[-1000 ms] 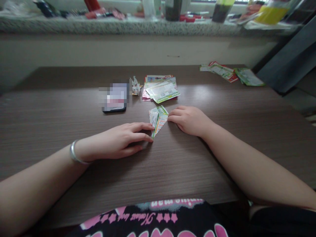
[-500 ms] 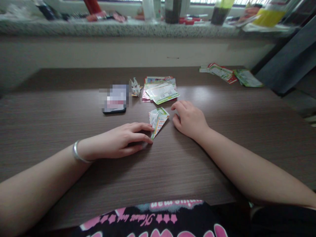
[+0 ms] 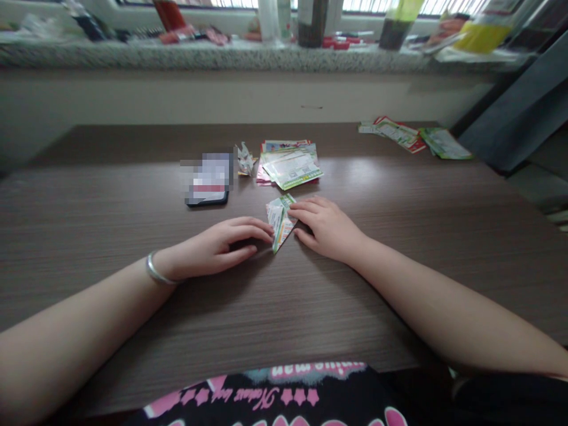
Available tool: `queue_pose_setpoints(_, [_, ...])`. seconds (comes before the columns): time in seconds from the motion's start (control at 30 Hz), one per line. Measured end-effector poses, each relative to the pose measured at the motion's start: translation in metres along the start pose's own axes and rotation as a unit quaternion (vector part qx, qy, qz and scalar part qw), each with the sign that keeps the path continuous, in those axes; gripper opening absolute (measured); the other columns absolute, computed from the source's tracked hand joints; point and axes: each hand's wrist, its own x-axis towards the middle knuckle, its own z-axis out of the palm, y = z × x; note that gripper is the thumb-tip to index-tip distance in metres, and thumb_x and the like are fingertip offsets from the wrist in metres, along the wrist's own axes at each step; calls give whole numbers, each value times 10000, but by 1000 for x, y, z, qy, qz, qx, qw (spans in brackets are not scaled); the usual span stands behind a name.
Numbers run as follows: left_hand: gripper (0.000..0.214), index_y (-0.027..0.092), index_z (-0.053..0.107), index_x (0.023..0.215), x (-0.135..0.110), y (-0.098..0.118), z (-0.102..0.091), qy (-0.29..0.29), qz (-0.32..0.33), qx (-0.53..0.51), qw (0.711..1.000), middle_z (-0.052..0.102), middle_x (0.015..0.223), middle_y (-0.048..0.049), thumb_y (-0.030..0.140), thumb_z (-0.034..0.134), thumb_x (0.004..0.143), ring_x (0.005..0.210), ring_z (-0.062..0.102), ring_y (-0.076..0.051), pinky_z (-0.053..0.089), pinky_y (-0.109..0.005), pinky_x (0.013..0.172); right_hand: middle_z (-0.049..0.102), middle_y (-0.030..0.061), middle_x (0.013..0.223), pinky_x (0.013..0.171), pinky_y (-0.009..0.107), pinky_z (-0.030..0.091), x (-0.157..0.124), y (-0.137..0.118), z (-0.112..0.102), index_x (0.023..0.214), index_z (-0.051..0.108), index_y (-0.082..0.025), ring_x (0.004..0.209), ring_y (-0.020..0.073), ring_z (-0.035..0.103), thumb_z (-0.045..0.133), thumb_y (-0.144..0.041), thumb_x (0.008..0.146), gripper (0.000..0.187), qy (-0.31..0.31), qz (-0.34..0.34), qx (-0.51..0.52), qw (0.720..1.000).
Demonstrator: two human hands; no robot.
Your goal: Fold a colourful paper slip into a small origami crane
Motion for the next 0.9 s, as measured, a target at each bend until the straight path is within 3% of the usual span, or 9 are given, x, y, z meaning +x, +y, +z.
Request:
queue_pose_setpoints(0.13, [443, 152, 493, 1330, -1, -4, 6, 49, -55, 140, 987, 500, 1383, -126, 246, 503, 898, 1294, 448, -252, 368, -437, 1111, 625, 95, 1268, 1051, 440, 416, 1, 1, 1, 1146, 643, -194, 1219, 238, 533, 531, -221, 869, 301, 7, -24, 54, 998])
queue_pose_setpoints(0.3, [458, 194, 464, 1372, -2, -7, 8, 22, -51, 194, 979, 460, 1424, -114, 296, 477, 926, 1355, 375, -266, 344, -459, 1130, 647, 84, 1220, 1030, 463, 434, 2, -1, -1, 1007, 647, -209, 1182, 238, 557, 558, -202, 843, 187, 9, -28, 96, 995])
queue_pose_setpoints(0.5, [412, 220, 518, 1328, -2, -1, 6, 19, -37, 211, 977, 533, 1295, -116, 270, 466, 923, 1278, 455, -268, 413, -442, 1069, 589, 144, 1283, 1037, 472, 424, 4, -5, 0, 1295, 501, -161, 1226, 274, 509, 591, -312, 840, 487, 4, 4, 115, 993])
queue_pose_setpoints(0.63, [399, 212, 529, 1313, -1, 1, 8, 23, -41, 226, 973, 550, 1260, -117, 269, 456, 924, 1278, 457, -280, 428, -454, 1051, 596, 123, 1269, 1019, 449, 429, 3, -2, -1, 1345, 442, -178, 1175, 250, 540, 566, -292, 859, 515, 32, 24, 144, 989])
queue_pose_setpoints(0.77, [397, 217, 530, 1309, -1, 1, 7, 25, -42, 224, 973, 547, 1261, -111, 274, 460, 922, 1249, 480, -274, 440, -442, 1035, 666, 83, 1092, 954, 414, 457, 1, 2, -3, 1271, 504, -188, 1037, 224, 596, 497, -299, 907, 380, 57, 60, 158, 984])
queue_pose_setpoints(0.9, [391, 236, 531, 1307, -1, 1, 7, 25, -48, 215, 975, 546, 1254, -103, 287, 457, 927, 1250, 477, -263, 435, -429, 1039, 684, 73, 1029, 877, 390, 471, 1, 4, -5, 1049, 626, -199, 970, 222, 607, 471, -280, 917, 218, 45, 63, 124, 989])
